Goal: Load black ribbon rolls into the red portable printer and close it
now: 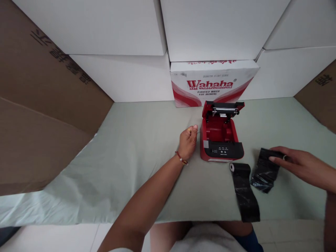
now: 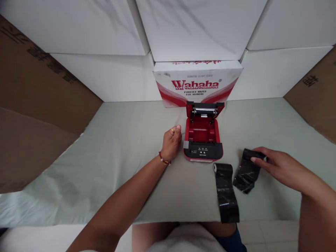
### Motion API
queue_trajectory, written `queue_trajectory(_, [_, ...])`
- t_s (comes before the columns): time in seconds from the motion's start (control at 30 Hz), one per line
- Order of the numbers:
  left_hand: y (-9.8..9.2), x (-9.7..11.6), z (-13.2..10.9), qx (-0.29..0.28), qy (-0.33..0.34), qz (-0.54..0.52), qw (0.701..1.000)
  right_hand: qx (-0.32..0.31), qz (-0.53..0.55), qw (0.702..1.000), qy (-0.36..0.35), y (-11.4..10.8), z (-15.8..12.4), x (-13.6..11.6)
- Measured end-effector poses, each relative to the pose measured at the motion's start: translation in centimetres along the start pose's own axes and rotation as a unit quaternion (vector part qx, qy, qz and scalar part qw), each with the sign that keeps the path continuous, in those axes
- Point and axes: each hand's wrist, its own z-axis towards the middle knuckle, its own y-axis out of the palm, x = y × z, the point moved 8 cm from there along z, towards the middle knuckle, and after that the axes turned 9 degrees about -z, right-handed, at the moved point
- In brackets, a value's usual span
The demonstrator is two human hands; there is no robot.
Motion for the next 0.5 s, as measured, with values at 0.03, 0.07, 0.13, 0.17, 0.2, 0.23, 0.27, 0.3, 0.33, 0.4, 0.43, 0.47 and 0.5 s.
queue_trajectory(0.03, [0.1, 0.1, -0.1, -0.005, 0.004, 0.014, 1.000, 0.026, -0.006, 1.000, -0.006, 0.4, -0.4, 0.4])
queue_trajectory(0.07, [0.1, 0.2, -0.1, -0.008, 0.007, 0.025, 1.000, 0.063, -0.020, 0.998, -0.009, 0.6, -0.8, 0.3])
queue_trajectory(0.13, [0.1, 0.3, -0.1, -0.007, 0.008, 0.032, 0.999, 0.139, -0.047, 0.989, 0.001, 0.7, -1.7, -1.1])
queue_trajectory(0.17, [0.1, 0.2, -0.1, -0.005, 0.006, 0.028, 1.000, 0.160, -0.051, 0.986, 0.003, 1.0, -2.0, -2.2])
queue_trajectory(0.2, [0.1, 0.2, 0.0, -0.003, 0.003, 0.023, 1.000, 0.161, -0.045, 0.986, -0.004, 1.6, -2.1, -3.4])
queue_trajectory(0.23, [0.1, 0.1, 0.0, -0.001, 0.001, 0.018, 1.000, 0.143, -0.032, 0.989, -0.024, 2.6, -2.0, -4.8])
queue_trajectory(0.27, [0.1, 0.0, 0.1, 0.001, -0.001, 0.014, 1.000, 0.115, -0.017, 0.992, -0.051, 3.7, -1.9, -6.2])
queue_trajectory(0.3, [0.0, 0.0, 0.2, 0.003, -0.002, 0.010, 1.000, 0.085, -0.004, 0.993, -0.077, 4.9, -1.6, -7.3])
queue_trajectory(0.33, [0.0, 0.0, 0.2, 0.004, -0.003, 0.007, 1.000, 0.052, 0.001, 0.994, -0.092, 6.1, -1.4, -8.1])
queue_trajectory(0.4, [-0.1, 0.2, 0.3, 0.011, 0.001, 0.003, 1.000, 0.014, -0.001, 0.996, -0.091, 7.9, -1.0, -8.5])
queue_trajectory(0.43, [-0.1, 0.3, 0.2, 0.013, 0.004, 0.002, 1.000, 0.007, -0.004, 0.996, -0.084, 8.2, -0.9, -8.5])
queue_trajectory(0.47, [-0.1, 0.5, 0.2, 0.012, 0.006, 0.002, 1.000, 0.003, -0.005, 0.997, -0.080, 8.3, -0.9, -8.4])
queue_trajectory(0.5, [0.0, 0.6, 0.1, 0.008, 0.007, 0.003, 1.000, -0.006, 0.000, 0.997, -0.083, 8.1, -1.1, -8.5])
